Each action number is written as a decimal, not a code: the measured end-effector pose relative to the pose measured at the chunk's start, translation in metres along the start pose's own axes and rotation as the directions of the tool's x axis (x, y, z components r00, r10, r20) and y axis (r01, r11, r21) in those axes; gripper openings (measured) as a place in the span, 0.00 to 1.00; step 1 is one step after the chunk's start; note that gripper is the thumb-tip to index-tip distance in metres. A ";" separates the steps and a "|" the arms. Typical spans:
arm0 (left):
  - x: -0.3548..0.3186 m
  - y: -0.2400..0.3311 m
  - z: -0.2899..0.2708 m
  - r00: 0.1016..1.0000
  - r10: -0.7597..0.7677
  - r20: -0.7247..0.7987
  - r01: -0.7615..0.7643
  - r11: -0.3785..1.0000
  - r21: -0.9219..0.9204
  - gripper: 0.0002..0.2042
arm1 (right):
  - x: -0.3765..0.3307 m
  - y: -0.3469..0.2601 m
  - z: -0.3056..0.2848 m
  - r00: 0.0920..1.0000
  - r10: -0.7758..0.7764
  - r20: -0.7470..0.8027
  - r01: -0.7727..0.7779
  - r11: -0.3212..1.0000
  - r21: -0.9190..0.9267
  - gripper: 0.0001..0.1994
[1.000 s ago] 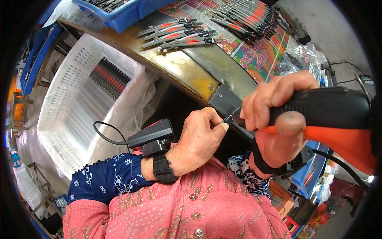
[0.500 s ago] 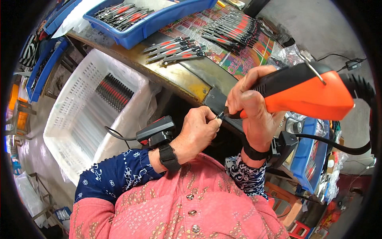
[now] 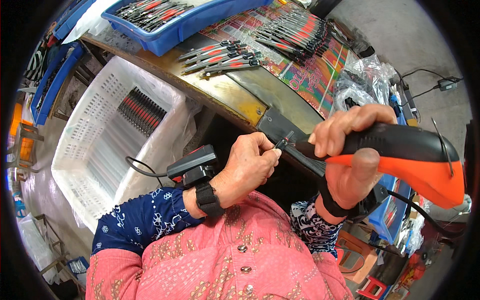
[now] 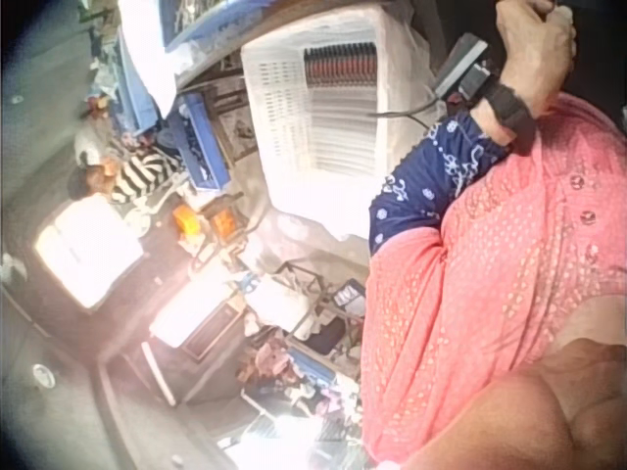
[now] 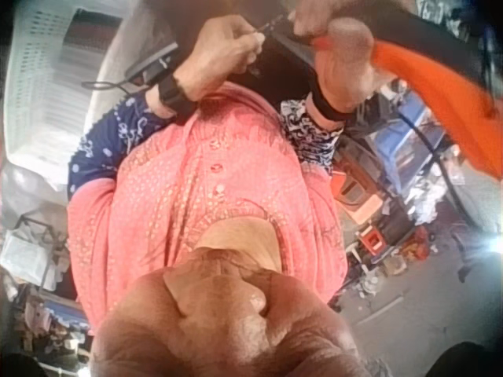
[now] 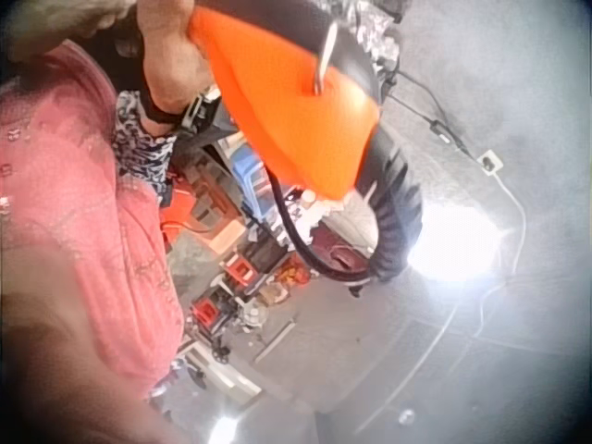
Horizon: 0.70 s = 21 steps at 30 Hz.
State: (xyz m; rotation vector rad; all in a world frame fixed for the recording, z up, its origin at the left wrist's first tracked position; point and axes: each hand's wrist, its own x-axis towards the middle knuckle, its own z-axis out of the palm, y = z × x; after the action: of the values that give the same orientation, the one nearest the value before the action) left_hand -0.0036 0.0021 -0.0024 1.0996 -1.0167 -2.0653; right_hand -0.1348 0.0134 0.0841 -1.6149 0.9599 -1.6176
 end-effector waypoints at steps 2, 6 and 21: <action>0.000 0.001 0.000 1.000 0.001 0.012 -0.001 1.000 -0.003 0.05 | 0.001 0.000 -0.004 0.999 -0.038 0.015 0.036 0.995 0.097 0.24; -0.002 0.002 -0.001 1.000 -0.006 0.023 0.007 0.999 -0.047 0.05 | -0.006 0.004 -0.009 1.000 0.006 -0.029 0.005 0.939 0.345 0.22; -0.007 -0.004 -0.010 0.991 0.080 0.106 -0.074 0.995 -0.059 0.04 | -0.052 0.013 -0.012 0.920 0.348 -0.179 -0.369 0.924 -0.101 0.14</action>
State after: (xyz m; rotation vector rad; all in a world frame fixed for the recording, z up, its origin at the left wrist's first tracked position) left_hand 0.0080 0.0059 -0.0067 0.9153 -1.0315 -2.0963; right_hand -0.1461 0.0511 0.0461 -1.3088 1.3855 -1.4631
